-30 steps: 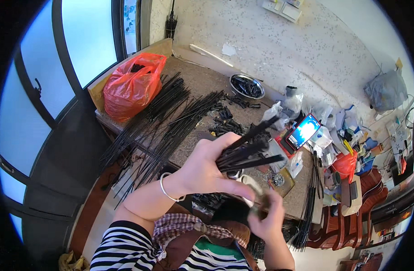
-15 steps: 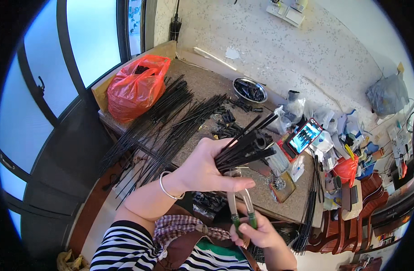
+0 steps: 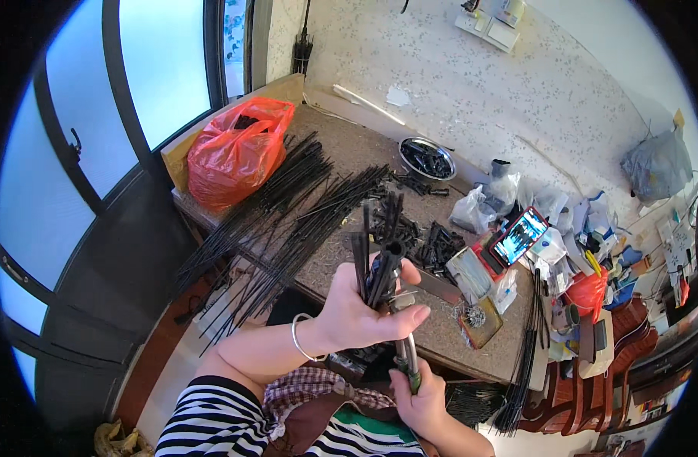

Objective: Assembling bundles of wires by attaching plastic clips using a hand tool.

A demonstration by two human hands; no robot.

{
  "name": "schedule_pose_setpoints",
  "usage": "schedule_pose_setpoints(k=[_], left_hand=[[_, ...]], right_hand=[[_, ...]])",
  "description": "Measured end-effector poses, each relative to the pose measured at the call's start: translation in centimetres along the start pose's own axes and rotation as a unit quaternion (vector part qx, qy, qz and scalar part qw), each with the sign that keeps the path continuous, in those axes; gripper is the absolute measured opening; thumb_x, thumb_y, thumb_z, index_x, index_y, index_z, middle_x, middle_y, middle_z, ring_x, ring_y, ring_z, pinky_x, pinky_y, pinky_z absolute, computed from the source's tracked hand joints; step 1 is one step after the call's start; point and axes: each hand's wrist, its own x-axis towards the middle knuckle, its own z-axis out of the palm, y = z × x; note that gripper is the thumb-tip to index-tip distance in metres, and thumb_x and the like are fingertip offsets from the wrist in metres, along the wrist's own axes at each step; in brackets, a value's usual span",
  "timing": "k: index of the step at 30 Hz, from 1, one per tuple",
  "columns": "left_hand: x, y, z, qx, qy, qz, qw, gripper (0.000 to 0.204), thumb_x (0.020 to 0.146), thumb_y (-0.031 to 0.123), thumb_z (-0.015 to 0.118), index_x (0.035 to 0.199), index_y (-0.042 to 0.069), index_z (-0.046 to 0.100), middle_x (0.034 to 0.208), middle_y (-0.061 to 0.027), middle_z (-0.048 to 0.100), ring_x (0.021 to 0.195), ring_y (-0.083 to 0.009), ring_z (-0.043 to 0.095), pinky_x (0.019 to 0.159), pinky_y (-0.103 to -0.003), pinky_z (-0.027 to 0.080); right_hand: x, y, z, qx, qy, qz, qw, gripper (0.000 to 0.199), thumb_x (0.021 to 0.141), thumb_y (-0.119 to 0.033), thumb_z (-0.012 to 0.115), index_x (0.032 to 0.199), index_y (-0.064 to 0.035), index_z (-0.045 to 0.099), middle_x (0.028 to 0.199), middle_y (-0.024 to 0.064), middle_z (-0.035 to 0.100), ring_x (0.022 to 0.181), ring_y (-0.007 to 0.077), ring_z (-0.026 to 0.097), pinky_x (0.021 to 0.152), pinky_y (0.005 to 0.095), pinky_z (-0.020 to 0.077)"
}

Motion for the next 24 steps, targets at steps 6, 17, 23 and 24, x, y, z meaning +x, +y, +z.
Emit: schedule_pose_setpoints(k=[6,17,23,24], left_hand=[[0.0,-0.1,1.1,0.024,0.043,-0.021,0.999,0.029,0.061,0.007,0.060,0.082,-0.001,0.042,0.058,0.0007,0.043,0.047,-0.0032,0.039,0.043,-0.016,0.030],[1.9,-1.2,0.8,-0.144,-0.142,-0.015,0.979,0.029,0.068,0.022,0.057,0.076,0.003,0.037,0.055,-0.0040,0.040,0.045,-0.0094,0.039,0.045,-0.023,0.034],[2.0,-0.8,1.2,0.079,-0.068,0.031,0.994,0.046,0.062,0.041,0.056,0.078,0.001,0.041,0.063,-0.0033,0.045,0.053,-0.0083,0.044,0.045,-0.018,0.034],[2.0,-0.8,1.0,0.080,-0.066,0.032,0.994,0.046,0.062,0.041,0.056,0.078,0.001,0.041,0.063,-0.0033,0.045,0.053,-0.0083,0.044,0.045,-0.018,0.034]], right_hand=[[-0.1,-0.3,-2.4,0.006,-0.049,0.042,0.998,0.027,0.068,-0.006,0.053,0.091,-0.0025,0.041,0.055,0.0099,0.050,0.048,0.0202,0.050,0.042,0.0266,0.0396],[0.5,2.1,-9.5,-0.042,-0.001,-0.145,0.988,0.029,0.052,-0.009,0.061,0.077,-0.0028,0.048,0.084,0.0082,0.045,0.082,0.0248,0.042,0.067,0.0331,0.0363],[1.1,0.6,-9.7,-0.281,0.115,-0.234,0.924,0.023,0.041,-0.009,0.062,0.062,-0.0062,0.052,0.084,0.0012,0.047,0.081,0.0262,0.041,0.065,0.0355,0.0308],[1.2,0.5,-10.0,-0.296,0.112,-0.239,0.918,0.023,0.042,-0.008,0.061,0.062,-0.0053,0.052,0.084,0.0015,0.048,0.080,0.0262,0.041,0.064,0.0346,0.0324]])
